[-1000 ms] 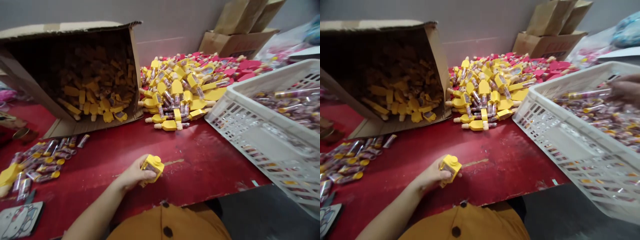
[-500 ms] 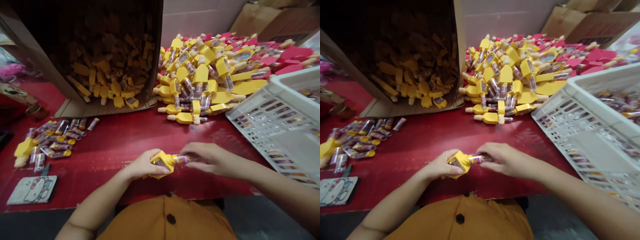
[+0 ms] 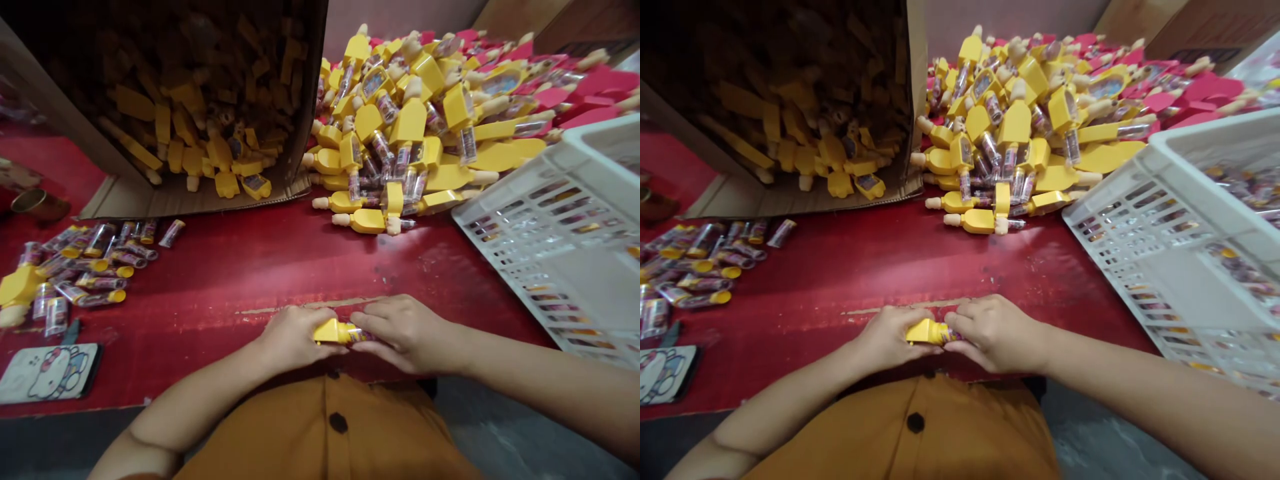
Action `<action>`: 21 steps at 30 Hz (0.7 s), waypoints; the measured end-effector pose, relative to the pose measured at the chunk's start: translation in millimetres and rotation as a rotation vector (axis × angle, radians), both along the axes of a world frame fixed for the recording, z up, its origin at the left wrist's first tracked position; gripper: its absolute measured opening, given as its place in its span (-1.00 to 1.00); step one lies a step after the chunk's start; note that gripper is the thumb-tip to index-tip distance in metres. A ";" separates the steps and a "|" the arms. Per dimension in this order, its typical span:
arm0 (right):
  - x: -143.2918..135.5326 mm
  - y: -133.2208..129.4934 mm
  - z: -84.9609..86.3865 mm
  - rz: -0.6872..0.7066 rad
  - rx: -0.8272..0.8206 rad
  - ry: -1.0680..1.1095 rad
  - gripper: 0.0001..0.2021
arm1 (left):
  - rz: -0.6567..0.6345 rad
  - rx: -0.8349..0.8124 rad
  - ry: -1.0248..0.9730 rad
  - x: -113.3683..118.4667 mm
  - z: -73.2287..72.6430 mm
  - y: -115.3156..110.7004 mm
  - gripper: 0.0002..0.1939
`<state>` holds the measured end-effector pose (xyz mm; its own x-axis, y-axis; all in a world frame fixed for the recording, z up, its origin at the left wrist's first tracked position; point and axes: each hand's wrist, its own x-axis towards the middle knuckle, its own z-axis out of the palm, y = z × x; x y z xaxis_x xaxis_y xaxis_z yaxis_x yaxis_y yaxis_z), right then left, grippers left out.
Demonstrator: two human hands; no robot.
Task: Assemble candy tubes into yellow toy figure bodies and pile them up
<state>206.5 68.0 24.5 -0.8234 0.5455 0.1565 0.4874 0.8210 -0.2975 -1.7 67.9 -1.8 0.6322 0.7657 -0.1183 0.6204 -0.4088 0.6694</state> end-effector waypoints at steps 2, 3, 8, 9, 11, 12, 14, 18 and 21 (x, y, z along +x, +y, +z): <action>-3.7 -2.6 -4.0 -0.080 -0.151 0.023 -0.76 | 0.004 0.092 0.040 1.0 -5.1 -2.6 -0.69; -6.4 -2.9 -5.2 -0.159 -0.278 0.048 -0.75 | 0.012 0.133 0.054 1.1 -7.4 -3.5 -0.69; -16.9 2.6 -9.1 -0.602 -1.324 0.107 -0.59 | -0.030 0.307 0.137 -1.1 -13.9 -2.7 -0.75; -16.7 4.1 -10.0 -0.620 -1.459 0.083 -0.55 | -0.056 0.326 0.161 -1.4 -14.5 -1.4 -0.76; -14.1 6.9 -11.4 -0.576 -1.402 0.034 -0.53 | -0.075 0.328 0.196 -1.8 -15.1 1.8 -0.77; -12.4 8.1 -12.0 -0.523 -1.206 0.005 -0.55 | -0.062 0.315 0.205 -1.9 -15.4 3.7 -0.76; -9.6 10.0 -13.6 -0.390 -0.691 -0.070 -0.59 | -0.011 0.286 0.215 -2.4 -16.3 7.4 -0.72; -10.8 11.0 -23.7 -0.245 -0.382 -0.100 -0.59 | -0.049 0.334 0.236 -5.1 -18.9 11.8 -0.74; -15.0 9.4 -34.7 -0.331 -0.904 -0.022 -0.50 | -0.157 0.409 0.273 -7.1 -18.7 12.1 -0.86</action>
<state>191.5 77.3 -10.2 -0.6034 0.6577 -0.4508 0.6663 0.1053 -0.7382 -8.8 79.9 -20.5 0.7308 0.6825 -0.0057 0.6605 -0.7051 0.2578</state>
